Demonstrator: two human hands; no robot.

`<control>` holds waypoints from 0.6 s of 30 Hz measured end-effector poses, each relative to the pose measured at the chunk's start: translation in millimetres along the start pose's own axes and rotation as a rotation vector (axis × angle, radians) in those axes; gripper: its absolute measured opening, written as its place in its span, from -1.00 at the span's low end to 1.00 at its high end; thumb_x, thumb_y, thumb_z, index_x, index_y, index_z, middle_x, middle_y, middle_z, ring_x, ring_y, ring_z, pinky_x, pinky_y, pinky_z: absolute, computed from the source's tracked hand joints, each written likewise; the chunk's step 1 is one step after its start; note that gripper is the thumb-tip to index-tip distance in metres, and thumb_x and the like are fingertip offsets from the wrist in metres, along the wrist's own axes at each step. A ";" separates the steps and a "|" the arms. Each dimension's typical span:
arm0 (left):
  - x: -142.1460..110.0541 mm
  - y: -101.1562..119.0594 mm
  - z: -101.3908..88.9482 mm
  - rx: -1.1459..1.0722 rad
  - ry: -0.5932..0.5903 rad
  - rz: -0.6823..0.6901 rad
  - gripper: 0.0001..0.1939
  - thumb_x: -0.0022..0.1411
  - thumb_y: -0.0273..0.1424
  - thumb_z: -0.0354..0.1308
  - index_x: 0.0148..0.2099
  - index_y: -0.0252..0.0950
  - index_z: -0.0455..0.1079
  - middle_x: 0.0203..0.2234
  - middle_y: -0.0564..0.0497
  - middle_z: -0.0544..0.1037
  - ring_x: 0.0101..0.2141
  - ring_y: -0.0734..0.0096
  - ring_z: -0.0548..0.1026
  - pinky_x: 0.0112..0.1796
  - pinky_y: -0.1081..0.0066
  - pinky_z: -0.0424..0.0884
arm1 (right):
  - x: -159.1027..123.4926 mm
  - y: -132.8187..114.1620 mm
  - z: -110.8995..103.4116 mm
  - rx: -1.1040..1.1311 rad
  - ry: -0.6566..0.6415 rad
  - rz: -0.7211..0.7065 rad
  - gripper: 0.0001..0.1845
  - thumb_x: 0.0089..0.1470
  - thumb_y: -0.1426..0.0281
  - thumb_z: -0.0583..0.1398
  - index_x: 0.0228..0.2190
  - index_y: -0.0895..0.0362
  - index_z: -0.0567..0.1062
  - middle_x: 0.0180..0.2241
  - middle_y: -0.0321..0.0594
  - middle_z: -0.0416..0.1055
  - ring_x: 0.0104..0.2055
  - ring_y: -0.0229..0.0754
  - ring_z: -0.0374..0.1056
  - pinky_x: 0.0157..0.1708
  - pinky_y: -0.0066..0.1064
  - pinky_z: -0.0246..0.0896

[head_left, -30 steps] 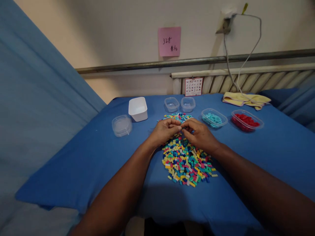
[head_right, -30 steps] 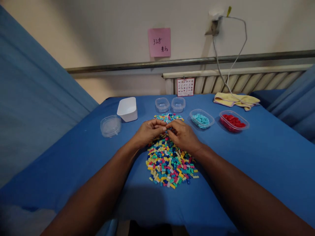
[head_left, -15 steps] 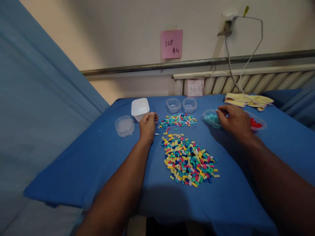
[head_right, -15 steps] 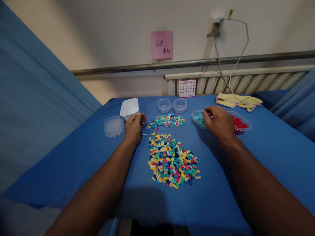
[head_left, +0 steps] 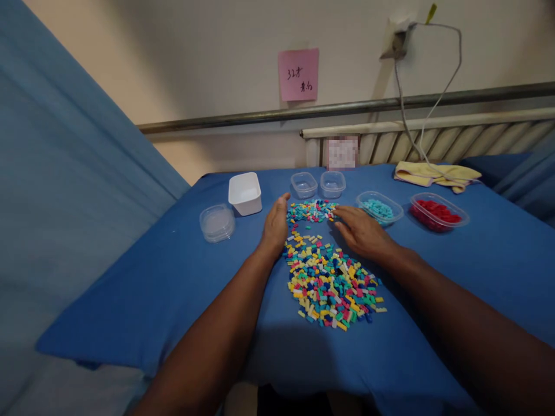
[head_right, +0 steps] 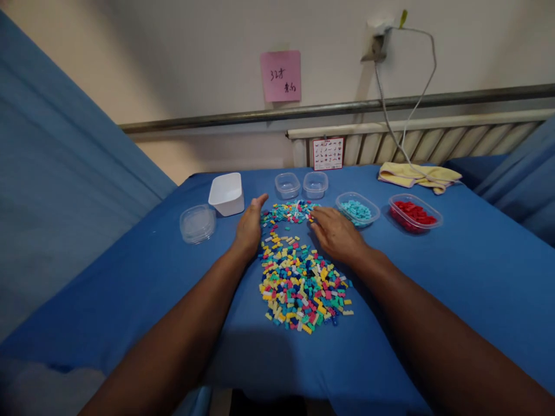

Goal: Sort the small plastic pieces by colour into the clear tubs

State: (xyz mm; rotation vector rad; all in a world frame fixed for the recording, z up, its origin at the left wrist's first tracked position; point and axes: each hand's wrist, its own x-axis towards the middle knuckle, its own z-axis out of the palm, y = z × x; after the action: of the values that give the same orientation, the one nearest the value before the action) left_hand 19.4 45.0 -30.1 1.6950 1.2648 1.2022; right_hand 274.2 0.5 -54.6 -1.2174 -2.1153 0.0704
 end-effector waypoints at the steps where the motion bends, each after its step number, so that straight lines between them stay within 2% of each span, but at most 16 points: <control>1: -2.0 0.2 -1.3 0.148 -0.034 0.055 -0.28 0.58 0.04 -0.28 0.45 -0.31 0.28 0.46 -0.17 0.22 0.48 0.16 0.09 0.44 0.10 -0.05 | -0.3 -0.2 6.1 -0.009 -0.038 0.022 -0.50 0.43 0.23 0.05 0.23 0.19 0.48 0.28 0.15 0.44 0.36 0.21 0.32 0.35 0.13 0.21; 3: -5.8 -1.1 -2.8 0.408 -0.148 0.122 -0.27 0.58 0.01 -0.25 0.48 -0.39 0.23 0.48 -0.24 0.15 0.50 0.09 0.01 0.45 0.03 -0.17 | -0.5 0.4 14.8 -0.038 -0.108 0.069 -0.42 0.46 0.18 0.01 0.27 0.30 0.42 0.36 0.26 0.31 0.44 0.27 0.20 0.40 0.17 0.14; 5: -9.4 -2.1 -2.3 0.588 -0.304 0.127 -0.25 0.57 0.01 -0.26 0.50 -0.42 0.18 0.50 -0.28 0.08 0.51 0.03 -0.05 0.45 -0.04 -0.23 | -0.5 0.4 18.5 -0.059 -0.159 0.101 -0.37 0.46 0.15 -0.01 0.29 0.34 0.39 0.39 0.31 0.25 0.47 0.33 0.14 0.40 0.23 0.10; 8: -14.2 0.8 -0.2 0.686 -0.474 0.169 -0.27 0.57 0.02 -0.26 0.48 -0.36 0.24 0.49 -0.27 0.10 0.50 0.02 0.00 0.44 -0.03 -0.16 | -0.5 -2.5 17.1 -0.016 -0.218 0.025 -0.39 0.48 0.12 -0.03 0.32 0.23 0.38 0.40 0.20 0.26 0.48 0.26 0.14 0.42 0.24 0.07; 10: -15.5 5.2 1.3 0.677 -0.479 0.209 -0.30 0.59 -0.01 -0.28 0.44 -0.32 0.31 0.45 -0.25 0.21 0.47 0.06 0.10 0.43 -0.01 -0.13 | 0.2 -4.5 15.0 0.034 -0.233 -0.056 -0.40 0.50 0.12 -0.06 0.35 0.15 0.35 0.41 0.10 0.27 0.48 0.14 0.14 0.45 0.17 0.05; 12: -13.7 8.8 3.7 0.667 -0.423 0.235 -0.32 0.60 -0.04 -0.30 0.43 -0.31 0.34 0.42 -0.23 0.27 0.46 0.08 0.14 0.43 -0.01 -0.14 | 3.4 -4.4 15.1 0.049 -0.212 -0.061 -0.38 0.50 0.11 -0.07 0.38 0.15 0.32 0.43 0.09 0.23 0.50 0.11 0.10 0.47 0.14 0.02; 14: -8.6 9.3 7.6 0.686 -0.383 0.250 -0.33 0.60 -0.05 -0.27 0.44 -0.32 0.32 0.46 -0.24 0.21 0.48 0.04 0.08 0.43 -0.03 -0.16 | 10.4 -2.0 19.0 0.019 -0.178 0.012 -0.34 0.49 0.10 -0.06 0.40 0.19 0.29 0.46 0.13 0.15 0.53 0.17 0.03 0.47 0.19 0.00; 16: -2.1 6.0 11.8 0.714 -0.400 0.257 -0.34 0.59 -0.06 -0.24 0.47 -0.31 0.27 0.49 -0.23 0.11 0.49 0.01 0.02 0.43 -0.03 -0.16 | 21.3 1.1 26.1 -0.013 -0.181 0.072 -0.30 0.48 0.08 -0.04 0.41 0.25 0.26 0.48 0.18 0.09 0.54 0.24 -0.04 0.46 0.23 -0.03; 18: 2.4 0.8 13.7 0.725 -0.432 0.246 -0.35 0.59 -0.09 -0.24 0.50 -0.30 0.21 0.50 -0.23 0.11 0.49 0.03 0.02 0.43 -0.04 -0.17 | 33.9 2.9 34.6 -0.034 -0.224 0.081 -0.30 0.47 0.09 -0.02 0.42 0.26 0.25 0.49 0.17 0.07 0.54 0.26 -0.05 0.46 0.22 -0.05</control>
State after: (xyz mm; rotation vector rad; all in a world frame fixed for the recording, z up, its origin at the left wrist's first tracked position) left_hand 32.8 47.1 -33.3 2.5208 1.3163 0.4440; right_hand 245.1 38.2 -64.0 -1.3696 -2.2655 0.2163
